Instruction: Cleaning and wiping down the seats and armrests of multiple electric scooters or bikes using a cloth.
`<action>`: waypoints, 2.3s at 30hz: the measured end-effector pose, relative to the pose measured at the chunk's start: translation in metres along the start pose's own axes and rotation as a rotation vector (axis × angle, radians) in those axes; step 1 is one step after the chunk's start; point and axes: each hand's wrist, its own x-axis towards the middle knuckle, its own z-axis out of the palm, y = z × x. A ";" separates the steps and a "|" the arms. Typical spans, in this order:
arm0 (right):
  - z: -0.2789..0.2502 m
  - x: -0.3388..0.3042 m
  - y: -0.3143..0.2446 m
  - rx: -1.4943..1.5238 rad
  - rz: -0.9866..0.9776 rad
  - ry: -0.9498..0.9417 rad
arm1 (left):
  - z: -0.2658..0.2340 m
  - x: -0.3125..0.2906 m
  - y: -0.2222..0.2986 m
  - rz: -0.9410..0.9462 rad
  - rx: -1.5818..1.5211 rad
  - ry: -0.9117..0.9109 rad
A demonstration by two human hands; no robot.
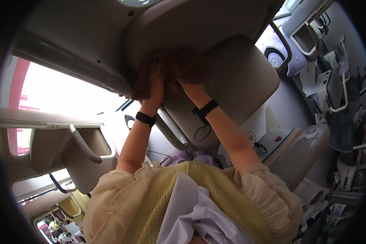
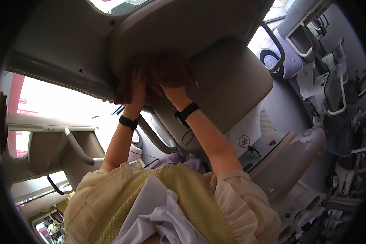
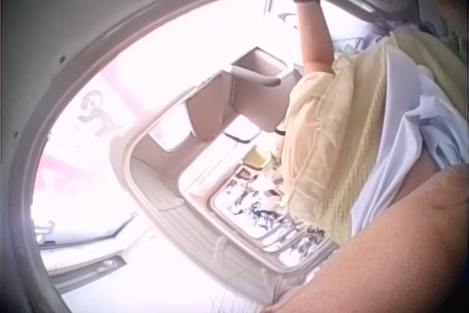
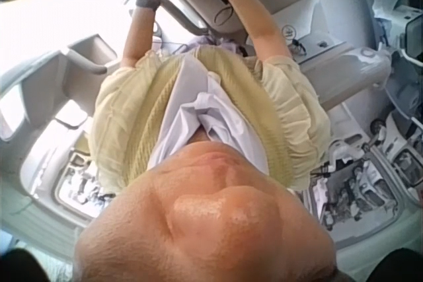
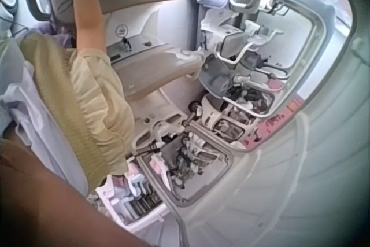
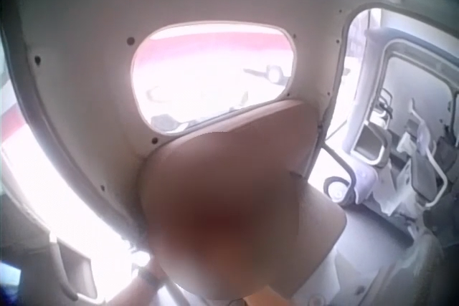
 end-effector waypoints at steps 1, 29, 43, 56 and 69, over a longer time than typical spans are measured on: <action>-0.002 -0.008 0.001 -0.108 0.000 -0.002 | -0.004 -0.004 0.004 -0.001 0.001 -0.001; -0.030 -0.168 0.053 -0.694 0.514 -0.540 | 0.148 -0.106 0.115 -0.819 -0.412 -0.911; -0.063 -0.172 0.085 -0.826 0.345 -0.407 | 0.162 -0.089 0.135 -0.870 -0.123 -0.830; -0.024 -0.106 0.102 -0.824 0.433 -0.607 | 0.151 -0.015 0.070 -0.802 -0.159 -0.976; -0.033 -0.185 0.038 -0.746 0.293 -0.514 | 0.144 -0.086 0.120 -0.918 -0.215 -0.804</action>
